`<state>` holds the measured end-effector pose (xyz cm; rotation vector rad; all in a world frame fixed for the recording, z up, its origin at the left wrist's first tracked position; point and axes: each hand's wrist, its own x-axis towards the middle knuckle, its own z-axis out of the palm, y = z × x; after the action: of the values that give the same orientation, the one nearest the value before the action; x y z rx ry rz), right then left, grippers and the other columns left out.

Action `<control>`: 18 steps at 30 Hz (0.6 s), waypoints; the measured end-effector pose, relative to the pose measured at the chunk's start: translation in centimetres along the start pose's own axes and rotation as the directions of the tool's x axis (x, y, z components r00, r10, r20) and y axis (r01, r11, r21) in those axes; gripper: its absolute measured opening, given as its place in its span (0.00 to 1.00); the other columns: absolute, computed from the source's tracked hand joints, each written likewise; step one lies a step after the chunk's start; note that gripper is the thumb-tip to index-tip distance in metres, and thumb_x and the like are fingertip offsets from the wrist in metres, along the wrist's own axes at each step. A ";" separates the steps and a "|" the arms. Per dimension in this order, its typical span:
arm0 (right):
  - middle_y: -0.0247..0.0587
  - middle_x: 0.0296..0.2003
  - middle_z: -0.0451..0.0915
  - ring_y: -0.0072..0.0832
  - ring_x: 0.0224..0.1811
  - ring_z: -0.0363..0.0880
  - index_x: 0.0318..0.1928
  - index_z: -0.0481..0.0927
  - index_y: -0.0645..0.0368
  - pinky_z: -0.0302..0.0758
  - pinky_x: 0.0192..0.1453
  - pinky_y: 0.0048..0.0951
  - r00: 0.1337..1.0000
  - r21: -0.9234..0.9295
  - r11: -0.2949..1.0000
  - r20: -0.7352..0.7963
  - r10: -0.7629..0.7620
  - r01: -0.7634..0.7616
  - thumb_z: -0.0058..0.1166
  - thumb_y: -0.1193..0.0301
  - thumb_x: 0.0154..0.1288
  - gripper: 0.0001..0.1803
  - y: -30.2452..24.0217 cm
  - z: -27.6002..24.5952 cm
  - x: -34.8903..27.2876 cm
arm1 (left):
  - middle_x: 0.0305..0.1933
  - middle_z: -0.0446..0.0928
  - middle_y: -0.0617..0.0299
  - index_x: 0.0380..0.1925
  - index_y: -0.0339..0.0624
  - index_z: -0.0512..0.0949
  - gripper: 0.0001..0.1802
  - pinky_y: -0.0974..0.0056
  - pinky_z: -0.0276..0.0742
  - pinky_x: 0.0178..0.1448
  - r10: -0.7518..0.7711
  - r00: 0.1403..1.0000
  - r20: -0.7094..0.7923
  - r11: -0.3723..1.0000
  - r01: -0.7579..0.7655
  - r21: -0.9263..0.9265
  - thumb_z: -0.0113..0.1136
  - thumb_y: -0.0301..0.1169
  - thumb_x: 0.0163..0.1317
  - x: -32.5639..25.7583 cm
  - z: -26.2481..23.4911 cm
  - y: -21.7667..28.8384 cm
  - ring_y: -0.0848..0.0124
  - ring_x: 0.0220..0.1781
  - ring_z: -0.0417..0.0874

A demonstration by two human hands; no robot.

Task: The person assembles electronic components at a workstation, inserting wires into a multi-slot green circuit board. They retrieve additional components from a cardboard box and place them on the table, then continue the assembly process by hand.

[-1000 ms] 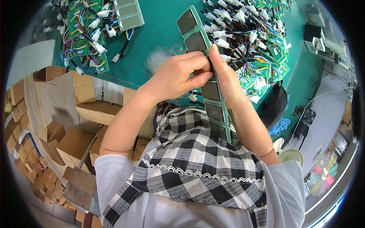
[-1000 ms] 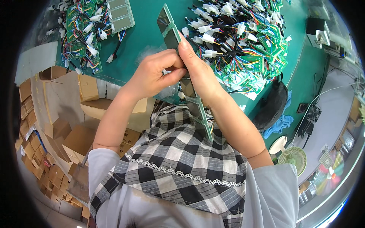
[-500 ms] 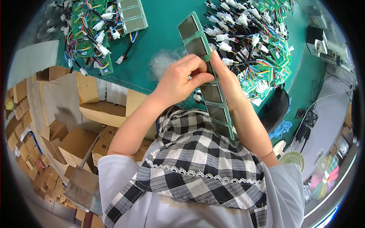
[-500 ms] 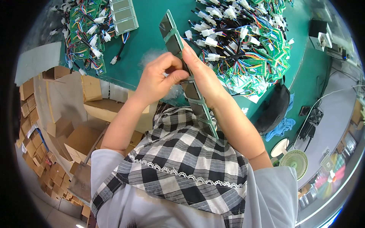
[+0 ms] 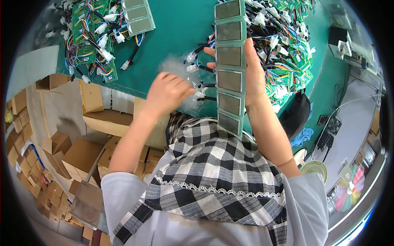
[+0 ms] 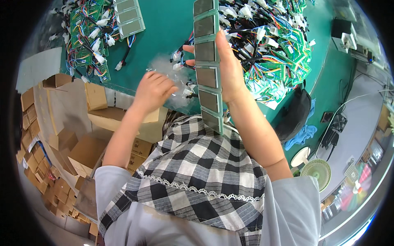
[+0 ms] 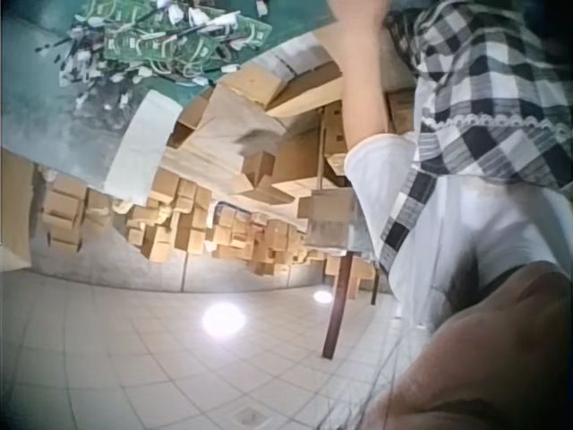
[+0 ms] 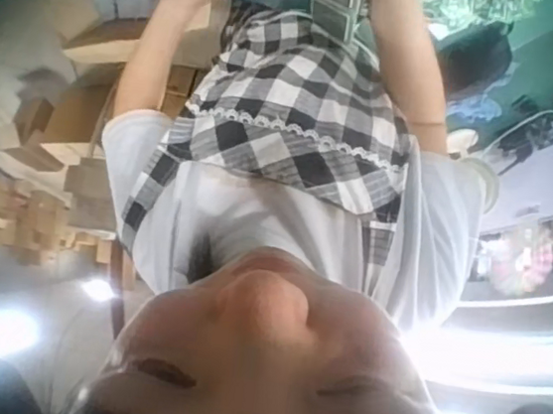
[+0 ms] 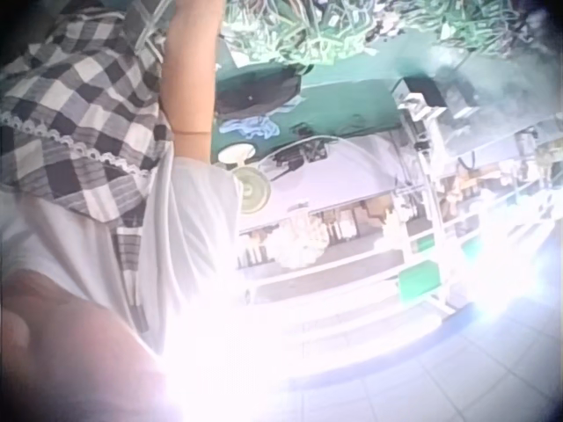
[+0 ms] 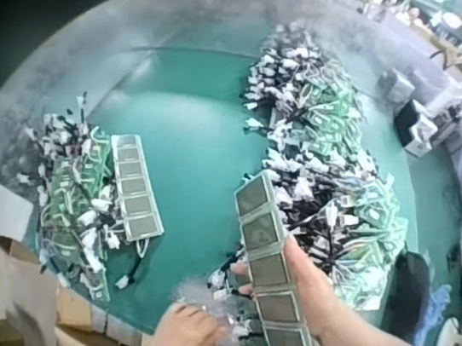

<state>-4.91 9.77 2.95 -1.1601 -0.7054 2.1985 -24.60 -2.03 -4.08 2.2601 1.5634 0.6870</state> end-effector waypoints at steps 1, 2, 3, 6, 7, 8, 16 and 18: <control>0.42 0.53 0.78 0.29 0.46 0.80 0.64 0.69 0.49 0.78 0.44 0.29 0.997 0.011 0.997 -0.010 -0.077 0.077 0.37 0.39 0.73 0.33 0.2 0.5 0.2 | 0.29 0.73 0.65 0.23 0.46 0.72 0.18 0.59 0.69 0.45 -0.012 0.997 -0.078 0.988 0.000 -0.153 0.66 0.46 0.57 2.1 -1.2 2.2 0.64 0.36 0.78; 0.41 0.54 0.76 0.30 0.49 0.79 0.66 0.67 0.49 0.78 0.45 0.30 0.989 0.020 0.988 -0.017 -0.150 0.150 0.37 0.40 0.73 0.33 0.7 1.4 0.5 | 0.28 0.72 0.64 0.22 0.45 0.71 0.22 0.59 0.70 0.42 -0.041 0.988 -0.152 0.953 -0.007 -0.302 0.66 0.49 0.56 3.8 -2.1 4.4 0.64 0.35 0.78; 0.40 0.55 0.74 0.30 0.52 0.78 0.68 0.66 0.49 0.77 0.47 0.30 0.975 0.028 0.975 -0.033 -0.221 0.222 0.38 0.40 0.73 0.34 0.9 2.0 0.5 | 0.27 0.73 0.63 0.22 0.44 0.71 0.22 0.59 0.70 0.42 -0.069 0.991 -0.112 0.924 0.021 -0.383 0.68 0.49 0.55 5.0 -2.2 5.3 0.63 0.34 0.78; 0.38 0.56 0.69 0.31 0.56 0.74 0.74 0.57 0.48 0.76 0.51 0.31 0.957 -0.095 0.952 0.046 -0.288 0.291 0.38 0.43 0.75 0.36 0.5 2.7 -0.2 | 0.26 0.73 0.62 0.24 0.42 0.72 0.23 0.61 0.71 0.40 -0.129 0.992 -0.011 0.830 0.101 -0.549 0.71 0.48 0.52 6.5 -2.3 6.2 0.60 0.33 0.76; 0.39 0.56 0.70 0.30 0.54 0.75 0.76 0.52 0.47 0.76 0.50 0.30 0.943 -0.172 0.928 0.082 -0.322 0.331 0.38 0.44 0.75 0.38 0.3 2.6 -0.5 | 0.26 0.73 0.61 0.24 0.41 0.72 0.23 0.61 0.71 0.39 -0.128 0.992 0.009 0.811 0.110 -0.574 0.72 0.47 0.52 6.5 -2.2 6.0 0.60 0.31 0.75; 0.38 0.57 0.70 0.30 0.54 0.75 0.76 0.52 0.48 0.76 0.50 0.30 0.946 -0.157 0.933 0.081 -0.315 0.324 0.38 0.44 0.75 0.37 0.3 2.6 -0.6 | 0.26 0.72 0.61 0.24 0.41 0.71 0.23 0.61 0.71 0.37 -0.125 0.992 0.032 0.790 0.119 -0.601 0.73 0.47 0.51 6.5 -2.1 5.9 0.60 0.30 0.75; 0.38 0.60 0.71 0.27 0.53 0.76 0.76 0.52 0.53 0.75 0.50 0.27 0.929 -0.170 0.914 0.097 -0.356 0.368 0.36 0.50 0.78 0.34 0.3 2.4 -0.7 | 0.28 0.73 0.60 0.27 0.40 0.72 0.17 0.60 0.73 0.41 -0.106 0.993 -0.060 0.816 0.053 -0.576 0.67 0.40 0.61 6.2 -2.0 6.5 0.60 0.31 0.76; 0.38 0.61 0.70 0.27 0.53 0.75 0.76 0.52 0.54 0.74 0.50 0.27 0.912 -0.200 0.890 0.099 -0.397 0.409 0.36 0.51 0.78 0.34 0.4 2.6 -0.9 | 0.28 0.73 0.61 0.29 0.40 0.72 0.16 0.62 0.72 0.40 -0.164 0.983 -0.081 0.782 0.080 -0.618 0.63 0.40 0.65 5.8 -2.0 6.8 0.63 0.31 0.75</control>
<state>-6.80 8.42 4.49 -0.9495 -1.1245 1.8388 -18.67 0.93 2.23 1.6389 1.2693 1.1325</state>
